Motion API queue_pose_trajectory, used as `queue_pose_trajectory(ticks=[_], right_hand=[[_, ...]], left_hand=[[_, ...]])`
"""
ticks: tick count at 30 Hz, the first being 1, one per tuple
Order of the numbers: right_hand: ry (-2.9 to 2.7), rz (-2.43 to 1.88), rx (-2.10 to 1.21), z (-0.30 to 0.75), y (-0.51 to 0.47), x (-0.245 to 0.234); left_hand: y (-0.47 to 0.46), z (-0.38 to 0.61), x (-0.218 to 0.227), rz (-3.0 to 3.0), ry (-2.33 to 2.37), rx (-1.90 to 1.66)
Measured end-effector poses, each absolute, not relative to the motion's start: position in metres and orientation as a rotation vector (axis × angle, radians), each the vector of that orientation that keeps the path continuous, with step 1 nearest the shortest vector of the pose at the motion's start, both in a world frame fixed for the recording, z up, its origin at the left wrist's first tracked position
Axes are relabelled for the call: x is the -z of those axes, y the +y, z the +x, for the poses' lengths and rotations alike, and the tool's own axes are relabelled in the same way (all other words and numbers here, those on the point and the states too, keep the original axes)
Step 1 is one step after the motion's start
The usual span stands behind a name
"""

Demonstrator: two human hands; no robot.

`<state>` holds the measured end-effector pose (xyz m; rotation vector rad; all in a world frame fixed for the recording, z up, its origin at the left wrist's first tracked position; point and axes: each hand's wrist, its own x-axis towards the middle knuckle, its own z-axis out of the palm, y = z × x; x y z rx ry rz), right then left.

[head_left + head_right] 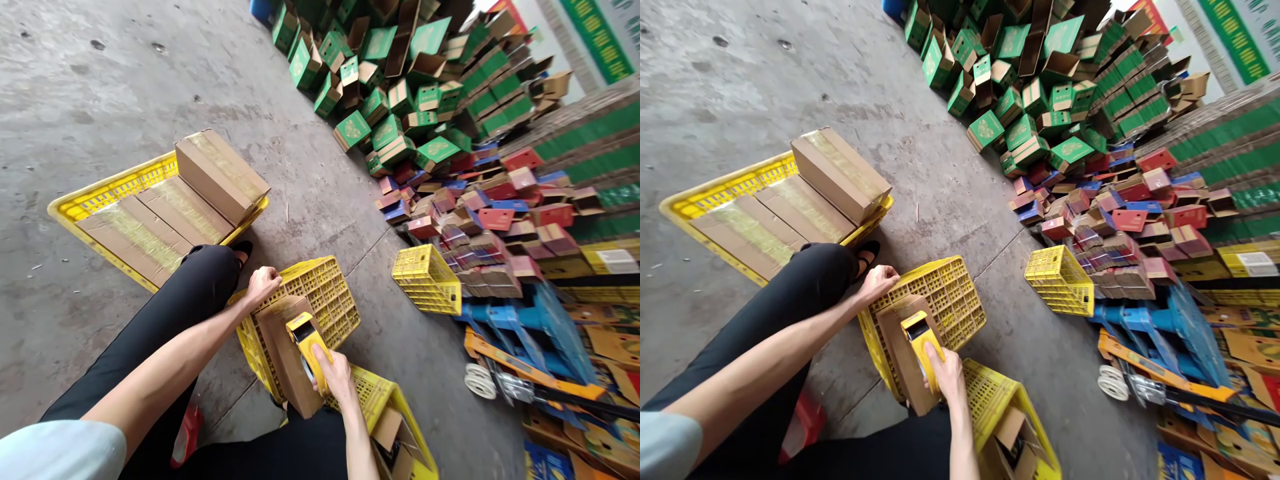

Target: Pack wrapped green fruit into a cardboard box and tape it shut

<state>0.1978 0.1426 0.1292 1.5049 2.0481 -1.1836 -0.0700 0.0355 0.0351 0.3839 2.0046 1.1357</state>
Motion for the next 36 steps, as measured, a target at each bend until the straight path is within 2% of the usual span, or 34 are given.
queue_pose_trajectory(ticks=[10,22,30,36], right_hand=[[2.062,1.477,1.205,0.187,0.141,-0.134],[2.102,1.496,1.199,0.187,0.138,-0.134],[2.083,1.492,1.178,0.185,0.138,-0.136],[2.087,1.477,1.141,0.183,0.137,-0.138]], left_hand=[[0.039,-0.068,-0.01,0.256,1.986,-1.138],[0.044,-0.042,0.028,0.015,1.7,-1.056],[0.05,-0.025,0.042,0.048,1.593,-0.963],[0.049,-0.019,0.046,0.21,1.708,-0.992]])
